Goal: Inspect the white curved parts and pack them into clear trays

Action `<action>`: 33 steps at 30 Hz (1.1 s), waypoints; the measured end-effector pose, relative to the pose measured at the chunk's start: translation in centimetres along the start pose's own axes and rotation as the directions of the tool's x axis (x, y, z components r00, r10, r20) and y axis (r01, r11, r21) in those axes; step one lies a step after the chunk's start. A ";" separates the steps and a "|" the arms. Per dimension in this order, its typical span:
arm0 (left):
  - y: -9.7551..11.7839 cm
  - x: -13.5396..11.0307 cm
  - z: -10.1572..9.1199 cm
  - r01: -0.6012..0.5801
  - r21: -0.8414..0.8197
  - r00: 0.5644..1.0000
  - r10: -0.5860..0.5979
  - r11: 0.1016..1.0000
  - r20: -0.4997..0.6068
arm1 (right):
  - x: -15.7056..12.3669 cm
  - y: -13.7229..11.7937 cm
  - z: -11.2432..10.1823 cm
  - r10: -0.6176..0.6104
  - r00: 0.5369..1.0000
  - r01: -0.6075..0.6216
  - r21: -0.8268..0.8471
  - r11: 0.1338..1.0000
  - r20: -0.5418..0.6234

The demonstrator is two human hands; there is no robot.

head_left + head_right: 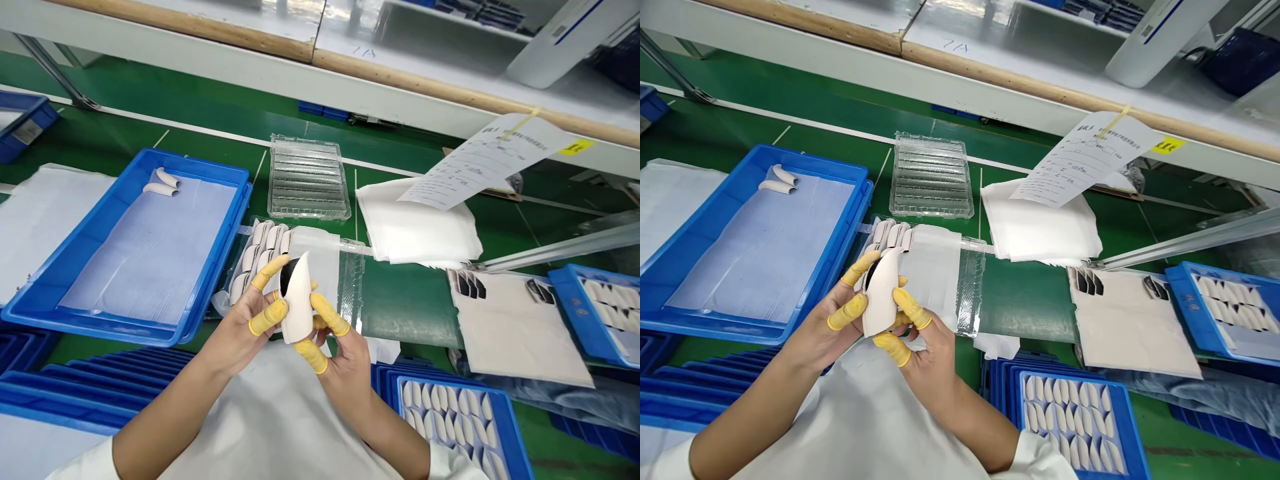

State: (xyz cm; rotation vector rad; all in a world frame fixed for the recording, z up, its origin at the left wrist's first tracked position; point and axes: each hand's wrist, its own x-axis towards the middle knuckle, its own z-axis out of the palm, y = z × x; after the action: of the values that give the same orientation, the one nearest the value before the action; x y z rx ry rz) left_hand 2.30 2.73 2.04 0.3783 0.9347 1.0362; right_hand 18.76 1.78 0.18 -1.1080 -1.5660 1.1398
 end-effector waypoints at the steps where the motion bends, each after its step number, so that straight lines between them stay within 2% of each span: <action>1: -0.1 0.0 0.0 0.017 -0.018 1.000 -0.016 1.000 0.017 | -0.1 0.0 0.0 0.003 1.000 -0.003 -0.020 1.000 -0.016; 3: -0.4 0.1 -0.1 0.049 -0.049 0.998 -0.047 0.998 0.047 | -0.4 0.1 0.0 -0.024 0.999 0.021 -0.058 0.998 -0.046; 5: -0.8 0.3 -0.3 0.066 -0.083 0.995 -0.060 0.994 0.074 | -0.5 0.1 -0.1 -0.100 0.994 0.095 -0.096 0.991 -0.051; 9: -2.2 0.8 -0.8 0.089 -0.176 0.980 -0.055 0.980 0.191 | -0.9 -0.4 -0.3 -0.255 0.967 0.254 -0.171 0.952 0.012; 13: -4.0 1.1 -1.5 0.228 -0.264 0.899 -0.099 0.937 0.427 | -1.3 -1.1 -0.7 -0.369 0.921 0.389 -0.243 0.888 0.125; 16: -4.9 1.2 -2.0 0.310 -0.302 0.830 -0.102 0.901 0.549 | -1.4 -1.6 -0.9 -0.407 0.891 0.448 -0.259 0.856 0.200; 18: -4.6 1.3 -2.1 0.302 -0.304 0.830 -0.092 0.903 0.550 | -1.3 -1.7 -0.8 -0.410 0.890 0.453 -0.278 0.847 0.200; 19: -4.2 1.3 -2.0 0.267 -0.297 0.856 -0.084 0.917 0.509 | -1.2 -1.6 -0.7 -0.405 0.898 0.440 -0.302 0.846 0.174; 21: -3.3 1.4 -1.8 0.134 -0.228 0.935 -0.047 0.964 0.352 | -0.9 -1.0 -0.5 -0.340 0.936 0.350 -0.366 0.862 0.094; 23: -2.6 1.4 -1.8 -0.006 -0.068 0.982 0.019 0.998 0.191 | -0.7 0.1 -0.2 -0.208 0.978 0.204 -0.389 0.898 0.033; 26: -2.6 1.2 -2.2 -0.113 0.189 0.991 0.098 0.976 0.089 | -0.4 2.0 0.3 0.004 1.000 0.002 -0.259 0.966 0.025; 28: -3.0 1.2 -2.9 -0.146 0.282 0.989 0.133 0.948 0.064 | -0.4 3.1 0.6 0.141 0.988 -0.138 -0.062 0.989 0.057; 29: -3.1 1.4 -3.4 -0.167 0.296 0.986 0.157 0.940 0.057 | -0.4 3.4 0.8 0.219 0.971 -0.226 0.071 0.972 0.095; 30: -3.2 1.7 -3.9 -0.189 0.293 0.982 0.183 0.937 0.048 | -0.3 3.6 1.0 0.292 0.943 -0.322 0.223 0.920 0.159; 31: -3.2 2.1 -4.5 -0.213 0.278 0.976 0.214 0.937 0.029 | -0.3 3.8 1.2 0.351 0.902 -0.424 0.372 0.826 0.251; 33: -3.1 3.4 -5.8 -0.267 0.225 0.958 0.283 0.937 -0.040 | -0.3 3.9 1.9 0.386 0.792 -0.609 0.575 0.546 0.473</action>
State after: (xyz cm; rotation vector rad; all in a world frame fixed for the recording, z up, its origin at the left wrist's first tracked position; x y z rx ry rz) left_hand 0.01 3.33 -4.92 0.6734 1.0851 1.2123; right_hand 17.65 1.88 -3.96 -0.8723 -0.8090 2.1723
